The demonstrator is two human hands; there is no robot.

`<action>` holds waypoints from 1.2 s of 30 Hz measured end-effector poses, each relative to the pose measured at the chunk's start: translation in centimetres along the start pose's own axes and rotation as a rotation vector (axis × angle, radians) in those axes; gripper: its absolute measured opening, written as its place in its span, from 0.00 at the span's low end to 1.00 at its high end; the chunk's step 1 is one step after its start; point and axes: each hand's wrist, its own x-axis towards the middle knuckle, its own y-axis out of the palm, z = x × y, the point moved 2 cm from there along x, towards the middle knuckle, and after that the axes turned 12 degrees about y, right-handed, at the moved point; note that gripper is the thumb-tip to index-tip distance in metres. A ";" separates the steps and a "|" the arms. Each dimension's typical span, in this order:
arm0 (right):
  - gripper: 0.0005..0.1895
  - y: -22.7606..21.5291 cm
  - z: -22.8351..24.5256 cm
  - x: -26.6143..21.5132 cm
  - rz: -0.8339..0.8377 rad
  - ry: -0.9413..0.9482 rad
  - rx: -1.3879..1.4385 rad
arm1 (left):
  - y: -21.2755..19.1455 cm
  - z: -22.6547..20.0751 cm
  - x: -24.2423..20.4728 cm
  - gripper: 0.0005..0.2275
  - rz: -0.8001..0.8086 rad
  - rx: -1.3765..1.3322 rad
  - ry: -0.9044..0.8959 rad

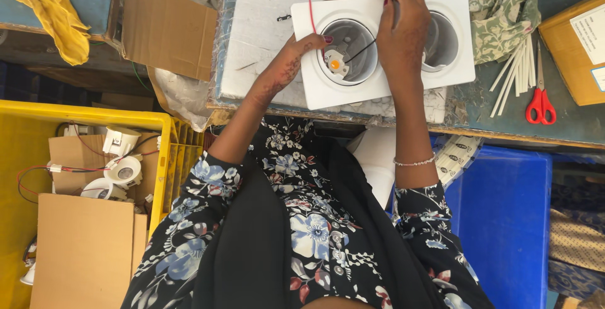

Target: The person assembles a dual recessed light fixture by inserting LED modules into the housing, connecting red and black wires, and securing the components with a green power drill. The person works at a cluttered workbench with tools and parts visible.

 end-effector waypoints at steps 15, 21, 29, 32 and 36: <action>0.13 0.8 1.6 1.7 0.157 -0.121 0.125 | 2.0 2.3 -2.9 0.19 -0.387 -0.243 0.194; 0.12 -1.0 1.1 1.8 0.108 0.159 0.650 | 3.4 -0.8 -3.0 0.26 -0.317 -0.086 0.185; 0.12 -6.4 4.3 -1.2 0.185 0.303 0.718 | 4.0 -3.9 -2.7 0.31 -0.122 -0.009 0.170; 0.09 -7.1 5.3 -1.5 0.297 0.438 0.622 | 3.9 -4.1 -2.7 0.32 -0.058 0.042 0.139; 0.05 -7.3 5.6 -1.7 0.377 0.373 0.343 | 3.7 -4.1 -2.7 0.32 -0.040 0.021 0.143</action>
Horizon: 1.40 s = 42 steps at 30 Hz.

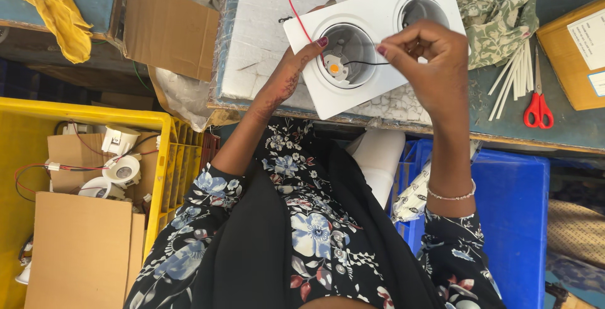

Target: The person assembles a dual recessed light fixture by inserting LED modules into the housing, connecting red and black wires, and securing the components with a green power drill. The person works at a cluttered workbench with tools and parts visible.

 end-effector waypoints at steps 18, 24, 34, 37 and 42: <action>0.14 3.9 -1.2 1.3 0.123 -0.158 -0.499 | -0.6 0.3 0.0 0.36 -0.012 0.032 -0.125; 0.13 3.9 -1.2 1.5 0.115 -0.188 -0.508 | 0.1 0.0 -0.3 0.36 -0.023 -0.050 -0.097; 0.12 4.3 -1.3 2.4 0.110 -0.242 -0.665 | -4.0 4.2 0.1 0.42 -0.102 -0.250 -0.132; 0.12 4.6 -1.4 2.7 0.095 -0.242 -0.701 | -4.8 5.7 0.6 0.35 -0.159 -0.177 -0.123; 0.08 4.9 -1.4 2.9 0.064 -0.261 -0.784 | -4.7 4.8 1.7 0.28 0.010 0.094 -0.078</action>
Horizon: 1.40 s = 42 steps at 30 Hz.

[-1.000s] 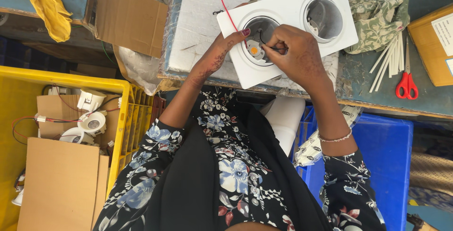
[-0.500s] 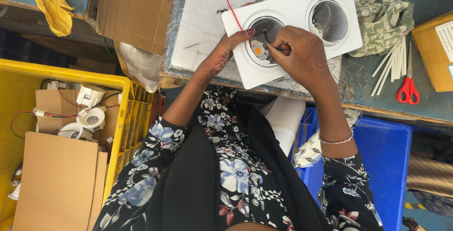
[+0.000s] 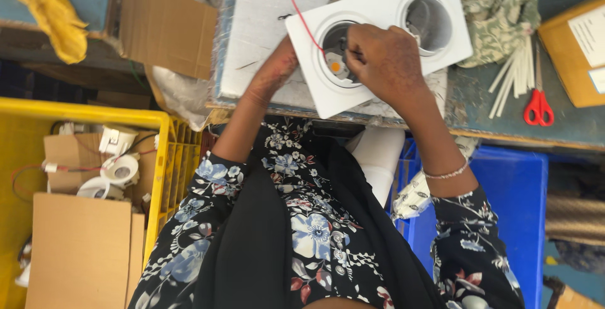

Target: The person assembles a dual recessed light fixture by inserting LED modules into the housing, connecting red and black wires, and securing the components with a green power drill. The person works at a cluttered workbench with tools and parts visible.

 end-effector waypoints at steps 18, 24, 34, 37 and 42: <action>0.01 1.5 0.1 1.7 0.045 -0.150 -0.393 | -1.4 2.6 0.1 0.19 -0.094 -0.077 -0.038; 0.01 1.9 -0.1 2.5 0.032 -0.201 -0.428 | -1.6 3.1 0.4 0.21 -0.058 -0.175 -0.020; 0.08 0.7 -0.4 1.9 0.051 -0.176 -0.178 | -4.5 7.0 4.9 0.24 0.184 -0.411 0.107; 0.10 -0.3 -2.6 2.0 0.162 0.012 0.461 | -3.7 7.5 5.4 0.22 0.140 -0.340 0.218; 0.15 0.2 -5.5 1.4 0.129 0.132 0.778 | -0.5 4.8 5.0 0.22 -0.011 -0.394 0.187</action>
